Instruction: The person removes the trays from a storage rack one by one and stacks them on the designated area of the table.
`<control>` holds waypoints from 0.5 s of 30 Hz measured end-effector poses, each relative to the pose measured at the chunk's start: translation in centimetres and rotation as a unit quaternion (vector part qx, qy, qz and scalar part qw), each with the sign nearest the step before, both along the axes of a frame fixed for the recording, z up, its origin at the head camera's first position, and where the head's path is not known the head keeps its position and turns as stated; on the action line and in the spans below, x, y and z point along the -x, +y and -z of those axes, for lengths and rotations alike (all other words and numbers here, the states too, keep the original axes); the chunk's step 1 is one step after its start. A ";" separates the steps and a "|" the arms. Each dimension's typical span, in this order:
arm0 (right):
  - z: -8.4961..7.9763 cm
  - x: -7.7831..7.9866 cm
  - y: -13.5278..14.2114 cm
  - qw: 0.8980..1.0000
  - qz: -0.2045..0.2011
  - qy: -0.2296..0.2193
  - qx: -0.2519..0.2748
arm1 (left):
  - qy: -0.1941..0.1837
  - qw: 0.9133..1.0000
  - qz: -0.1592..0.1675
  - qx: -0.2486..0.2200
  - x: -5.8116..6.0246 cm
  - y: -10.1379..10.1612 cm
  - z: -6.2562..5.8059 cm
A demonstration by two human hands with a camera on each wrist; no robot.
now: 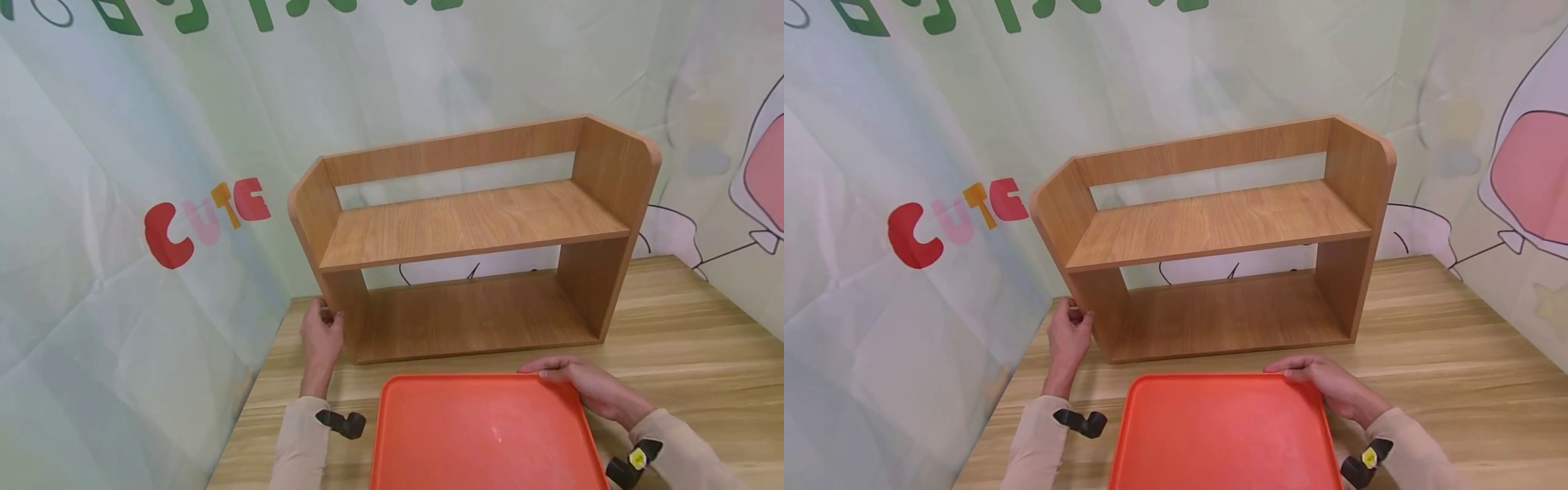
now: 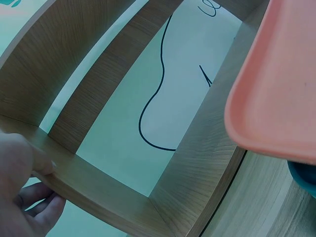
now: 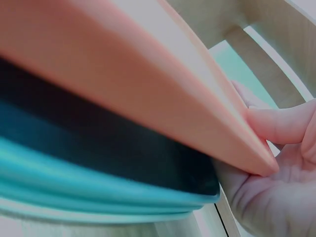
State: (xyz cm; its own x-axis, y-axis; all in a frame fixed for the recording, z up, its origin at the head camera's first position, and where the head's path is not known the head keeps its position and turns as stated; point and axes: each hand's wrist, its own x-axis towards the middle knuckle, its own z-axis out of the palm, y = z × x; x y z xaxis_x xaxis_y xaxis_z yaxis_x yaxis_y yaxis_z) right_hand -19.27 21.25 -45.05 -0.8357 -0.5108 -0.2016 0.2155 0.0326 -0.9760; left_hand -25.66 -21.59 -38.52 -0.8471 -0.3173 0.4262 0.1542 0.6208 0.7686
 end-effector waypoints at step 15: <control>0.0 -0.1 -0.3 0.992 0.034 0.055 -0.105 | -0.011 1.000 0.002 -0.004 0.1 0.0 0.1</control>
State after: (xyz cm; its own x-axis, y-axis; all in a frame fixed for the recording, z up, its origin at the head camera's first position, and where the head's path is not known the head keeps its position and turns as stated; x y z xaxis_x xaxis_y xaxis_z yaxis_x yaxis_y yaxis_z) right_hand -19.18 20.95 -45.07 -0.8896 -0.4087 -0.2039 0.1172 0.2272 -0.9668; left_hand -25.72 -21.60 -38.58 -0.8578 -0.3168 0.4047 0.1403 0.6132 0.7774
